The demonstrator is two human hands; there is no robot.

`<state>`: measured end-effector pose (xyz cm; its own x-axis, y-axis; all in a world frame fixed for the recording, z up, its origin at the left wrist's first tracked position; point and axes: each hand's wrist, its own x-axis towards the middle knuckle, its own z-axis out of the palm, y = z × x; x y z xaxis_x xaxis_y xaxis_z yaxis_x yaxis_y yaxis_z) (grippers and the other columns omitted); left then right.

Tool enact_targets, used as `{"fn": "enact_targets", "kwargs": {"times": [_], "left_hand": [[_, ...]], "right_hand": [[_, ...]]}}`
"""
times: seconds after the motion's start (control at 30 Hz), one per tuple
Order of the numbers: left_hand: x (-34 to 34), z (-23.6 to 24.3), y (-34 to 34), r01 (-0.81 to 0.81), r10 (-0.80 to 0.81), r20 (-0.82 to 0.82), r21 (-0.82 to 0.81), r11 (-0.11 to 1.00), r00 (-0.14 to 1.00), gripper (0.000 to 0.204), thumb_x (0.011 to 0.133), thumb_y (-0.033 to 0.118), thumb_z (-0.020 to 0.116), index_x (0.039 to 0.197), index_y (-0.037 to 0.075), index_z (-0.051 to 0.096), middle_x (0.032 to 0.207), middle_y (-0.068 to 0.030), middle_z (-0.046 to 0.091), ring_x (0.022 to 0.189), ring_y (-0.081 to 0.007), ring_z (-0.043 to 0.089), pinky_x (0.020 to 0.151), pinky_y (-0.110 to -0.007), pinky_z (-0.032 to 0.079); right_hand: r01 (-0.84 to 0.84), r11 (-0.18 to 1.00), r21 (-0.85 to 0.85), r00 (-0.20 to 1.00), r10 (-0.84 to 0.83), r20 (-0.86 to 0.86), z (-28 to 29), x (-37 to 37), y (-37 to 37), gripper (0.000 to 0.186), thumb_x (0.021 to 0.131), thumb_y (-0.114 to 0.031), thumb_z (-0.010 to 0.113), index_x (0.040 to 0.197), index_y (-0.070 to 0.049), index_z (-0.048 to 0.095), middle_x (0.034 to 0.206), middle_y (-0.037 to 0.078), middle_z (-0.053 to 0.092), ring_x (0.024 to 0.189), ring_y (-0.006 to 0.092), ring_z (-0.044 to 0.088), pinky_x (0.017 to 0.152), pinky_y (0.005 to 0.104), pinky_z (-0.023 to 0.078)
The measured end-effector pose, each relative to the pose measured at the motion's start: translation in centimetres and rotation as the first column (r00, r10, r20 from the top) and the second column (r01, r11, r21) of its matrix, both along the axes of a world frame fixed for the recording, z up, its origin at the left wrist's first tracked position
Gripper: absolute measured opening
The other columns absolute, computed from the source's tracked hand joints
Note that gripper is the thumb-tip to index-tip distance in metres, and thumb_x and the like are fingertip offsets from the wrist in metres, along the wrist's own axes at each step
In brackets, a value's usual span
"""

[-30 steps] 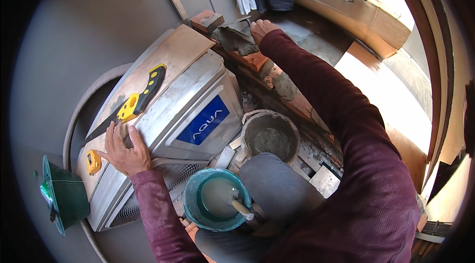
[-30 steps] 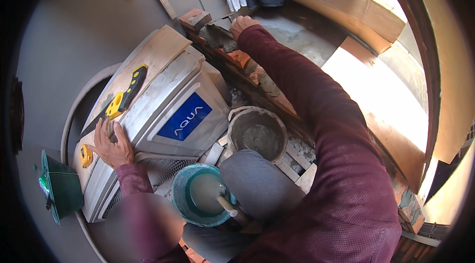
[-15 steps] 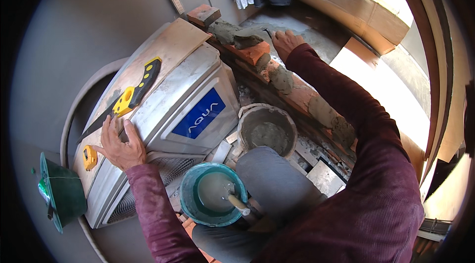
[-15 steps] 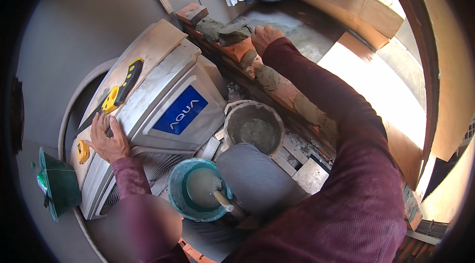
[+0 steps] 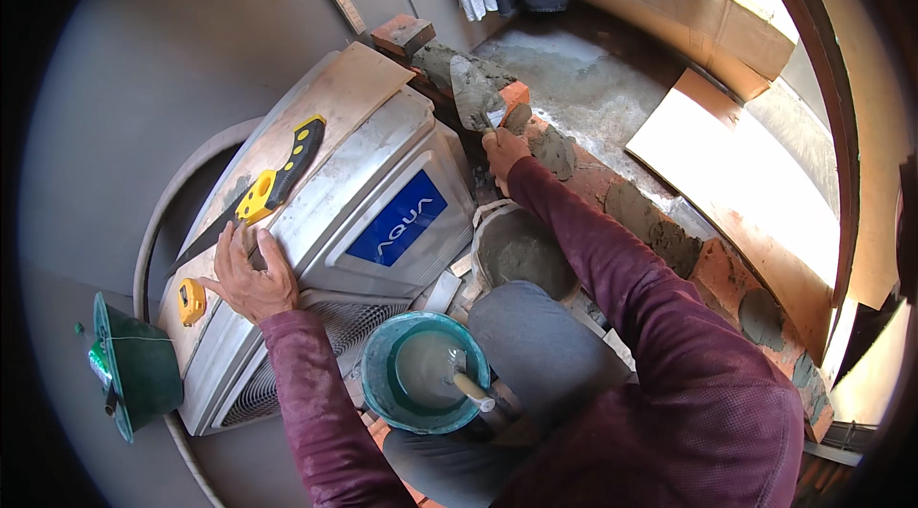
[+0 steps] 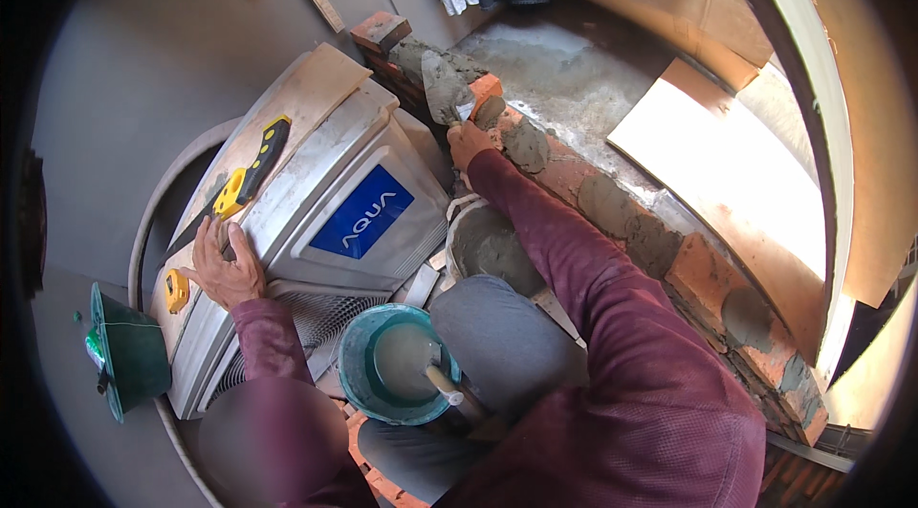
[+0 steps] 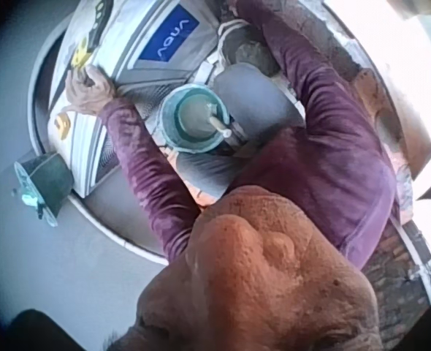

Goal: The person applies mortar to a low brick wall and lays bricks, smoothing the mortar with a trowel.

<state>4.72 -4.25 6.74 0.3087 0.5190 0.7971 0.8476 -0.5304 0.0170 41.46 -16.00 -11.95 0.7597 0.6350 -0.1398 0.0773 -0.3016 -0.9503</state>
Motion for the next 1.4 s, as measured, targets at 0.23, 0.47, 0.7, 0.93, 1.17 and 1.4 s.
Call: {"fn": "enact_targets", "kwargs": {"times": [0.23,0.47,0.7,0.93,1.17,1.4], "left_hand": [[0.1,-0.1,0.1,0.02,-0.021,0.014,0.029,0.999,1.0,0.028,0.088,0.03,0.064,0.11,0.014,0.07,0.124,-0.0051,0.063,0.12,-0.0237,0.057,0.113,-0.067,0.005],[0.9,0.1,-0.2,0.038,-0.04,0.036,0.036,0.999,0.999,0.032,0.088,0.032,0.064,0.115,0.016,0.068,0.125,-0.0042,0.063,0.121,-0.0235,0.056,0.113,-0.067,0.006],[-1.9,0.2,0.1,0.488,-0.475,0.239,0.007,0.873,0.847,0.051,0.08,0.024,0.071,0.124,0.003,0.056,0.128,-0.0211,0.055,0.123,-0.0359,0.05,0.108,-0.041,0.037],[-26.7,2.9,-14.8,0.318,-0.35,0.161,-0.83,0.458,0.923,0.043,0.09,0.04,0.063,0.12,0.009,0.063,0.114,-0.0136,0.067,0.104,-0.0256,0.064,0.097,-0.045,0.047],[-49.8,-19.8,-38.9,-0.267,0.787,-0.015,-0.944,0.192,0.617,0.064,0.085,0.033,0.074,0.132,-0.003,0.05,0.118,-0.0185,0.064,0.107,-0.0291,0.063,0.093,-0.037,0.05],[-40.8,-22.1,-42.0,-0.517,0.6,-0.726,-0.674,-0.527,0.336,0.113,0.072,0.06,0.072,0.154,0.011,0.012,0.132,-0.0218,0.055,0.116,-0.0364,0.058,0.1,-0.046,0.045]], "right_hand": [[0.093,0.931,-0.353,0.917,0.058,0.394,0.3,-2.4,-0.1,0.032,0.094,-0.028,0.053,0.106,0.001,0.05,0.112,0.026,0.06,0.106,0.043,0.06,0.09,0.0496,0.048],[-0.013,0.901,-0.433,0.853,0.235,0.465,0.2,-4.1,-15.4,0.03,0.092,-0.025,0.054,0.102,0.003,0.051,0.097,0.027,0.064,0.096,0.0447,0.062,0.084,0.0502,0.048],[-0.444,0.556,-0.702,0.735,0.674,0.069,4.9,-5.6,-25.6,0.039,0.079,-0.024,0.067,0.11,-0.001,0.063,0.099,0.024,0.066,0.097,0.0385,0.063,0.085,0.042,0.048],[-0.58,0.133,-0.804,0.269,0.962,-0.035,-5.6,-2.5,-23.6,0.033,0.09,-0.02,0.063,0.117,-0.002,0.063,0.1,0.018,0.067,0.095,0.0268,0.064,0.083,0.0357,0.048],[-0.875,0.332,-0.352,0.32,0.943,0.094,15.2,-9.4,-17.5,0.05,0.096,-0.025,0.056,0.139,-0.001,0.048,0.123,0.009,0.057,0.102,0.0146,0.054,0.091,0.0272,0.041],[-0.861,-0.469,0.198,-0.345,0.824,0.45,25.8,-36.5,-19.3,0.039,0.091,-0.024,0.055,0.118,0.003,0.062,0.111,0.016,0.062,0.091,0.0231,0.06,0.083,0.0348,0.049]]}}
